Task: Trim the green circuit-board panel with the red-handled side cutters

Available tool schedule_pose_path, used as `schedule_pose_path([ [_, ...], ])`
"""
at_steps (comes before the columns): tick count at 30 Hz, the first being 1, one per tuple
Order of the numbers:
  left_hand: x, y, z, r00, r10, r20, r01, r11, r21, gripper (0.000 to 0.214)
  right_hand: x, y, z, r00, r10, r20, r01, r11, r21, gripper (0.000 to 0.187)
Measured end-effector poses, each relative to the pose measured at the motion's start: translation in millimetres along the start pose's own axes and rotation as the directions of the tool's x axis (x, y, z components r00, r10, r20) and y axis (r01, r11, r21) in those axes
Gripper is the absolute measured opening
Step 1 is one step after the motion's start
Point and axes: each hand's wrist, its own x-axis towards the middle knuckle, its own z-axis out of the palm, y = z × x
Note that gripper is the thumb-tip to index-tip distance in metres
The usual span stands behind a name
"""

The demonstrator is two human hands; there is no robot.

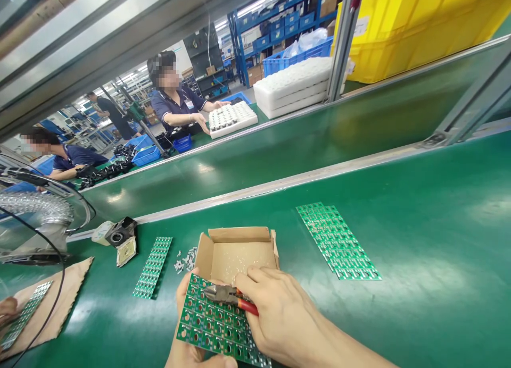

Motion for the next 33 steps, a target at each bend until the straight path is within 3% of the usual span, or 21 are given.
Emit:
schedule_pose_path([
  [6,8,6,12.2,0.997,0.059,0.052,-0.05,0.988,-0.148,0.106,2,0,-2,0.998,0.058,0.04,-0.058,0.998,0.011,0.011],
  [15,-3,-3,-2.5,0.996,-0.015,-0.094,0.021,0.997,0.069,0.12,3,-1,0,0.989,0.109,0.105,-0.117,0.991,0.071,0.013],
  [24,5,2,9.6,0.999,0.046,0.024,-0.043,0.992,-0.121,0.106,2,0,6,1.0,0.001,-0.03,-0.002,1.0,-0.006,0.012],
  [33,5,1,4.3,0.996,0.086,-0.001,-0.086,0.995,-0.042,0.114,1,2,-3,0.988,0.08,0.132,-0.09,0.994,0.066,0.009],
])
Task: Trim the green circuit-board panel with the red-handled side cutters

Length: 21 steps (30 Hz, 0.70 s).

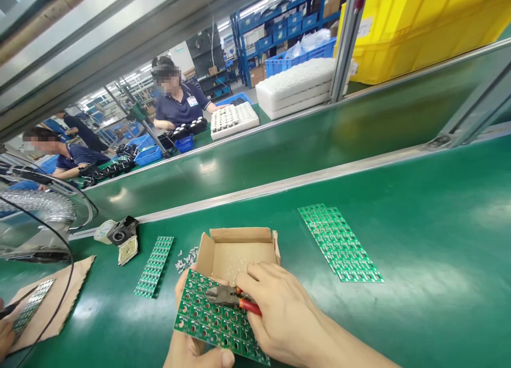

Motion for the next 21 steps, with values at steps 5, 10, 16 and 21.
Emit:
schedule_pose_path([
  [5,0.7,-2.8,-1.0,1.0,0.005,0.028,-0.006,1.0,0.011,0.112,-0.7,-1.5,0.8,1.0,-0.009,0.001,0.009,1.0,0.029,0.014],
  [10,-0.7,-2.2,-1.0,1.0,0.018,0.026,-0.018,1.0,0.019,0.111,-0.6,-2.4,0.8,1.0,-0.02,0.0,0.02,0.999,0.044,0.014],
  [16,-2.3,-6.3,-4.7,1.0,0.001,0.013,-0.001,1.0,0.01,0.114,-1.2,-2.1,2.4,1.0,-0.016,-0.016,0.017,0.999,0.052,0.013],
  [21,-2.9,-8.0,-6.2,1.0,0.005,0.009,-0.005,1.0,0.009,0.115,-2.4,-2.3,4.2,0.997,-0.056,-0.062,0.058,0.998,0.031,0.014],
])
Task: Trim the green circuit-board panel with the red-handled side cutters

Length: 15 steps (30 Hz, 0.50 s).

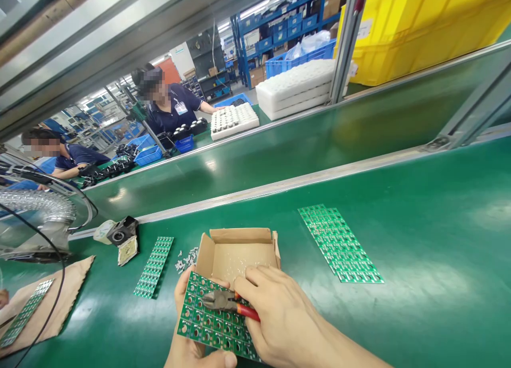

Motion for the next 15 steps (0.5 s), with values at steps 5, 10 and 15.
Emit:
schedule_pose_path([
  [5,0,7,8.9,0.996,-0.051,-0.067,0.05,0.999,-0.007,0.115,-1,1,3,0.998,-0.056,-0.041,0.055,0.998,-0.022,0.015],
  [10,0,10,13.6,0.993,-0.049,-0.109,0.051,0.999,0.01,0.113,0,1,3,0.999,0.017,0.041,-0.018,1.0,0.02,0.01],
  [15,1,9,14.1,0.99,0.01,-0.144,-0.006,1.0,0.024,0.12,1,-1,1,0.999,0.025,0.034,-0.024,1.0,-0.01,0.013],
])
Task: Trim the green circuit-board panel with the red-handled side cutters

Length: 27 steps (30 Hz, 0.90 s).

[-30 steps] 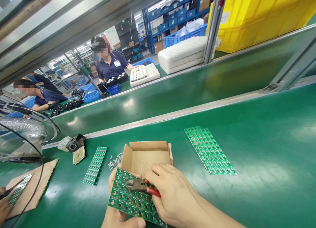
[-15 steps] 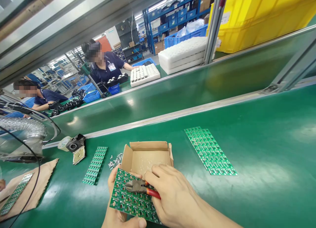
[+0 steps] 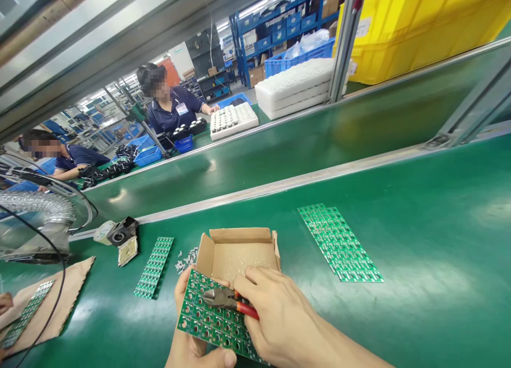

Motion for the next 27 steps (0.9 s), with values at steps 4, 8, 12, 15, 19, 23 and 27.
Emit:
schedule_pose_path([
  [4,0.1,-0.2,0.8,1.0,0.001,0.007,-0.001,1.0,0.001,0.121,0.7,-0.8,1.7,0.999,-0.029,-0.04,0.029,1.0,0.003,0.017],
  [8,0.9,-1.6,-0.4,1.0,0.022,0.015,-0.022,1.0,0.0,0.12,1.9,-1.8,2.5,0.997,-0.046,-0.06,0.046,0.999,-0.007,0.016],
  [12,1.4,-2.4,-0.6,0.999,0.022,0.029,-0.022,1.0,0.014,0.119,2.7,-3.8,0.7,0.997,-0.051,-0.065,0.05,0.999,-0.014,0.016],
  [15,1.4,-2.3,0.7,1.0,0.02,0.004,-0.02,0.999,0.029,0.12,2.3,-4.4,0.8,0.996,-0.053,-0.072,0.052,0.999,-0.015,0.015],
  [19,1.4,-2.4,1.4,1.0,0.016,-0.016,-0.015,1.0,0.024,0.122,1.6,-3.5,2.6,0.995,-0.06,-0.084,0.06,0.998,-0.013,0.015],
  [23,0.9,-1.1,1.0,1.0,-0.02,-0.014,0.02,1.0,-0.002,0.121,1.5,-2.0,3.4,0.998,-0.034,-0.051,0.034,0.999,0.005,0.011],
  [27,1.1,-1.6,0.2,1.0,-0.006,0.016,0.006,1.0,0.007,0.12,1.2,-1.4,1.8,0.999,0.026,0.036,-0.028,0.998,0.052,0.008],
])
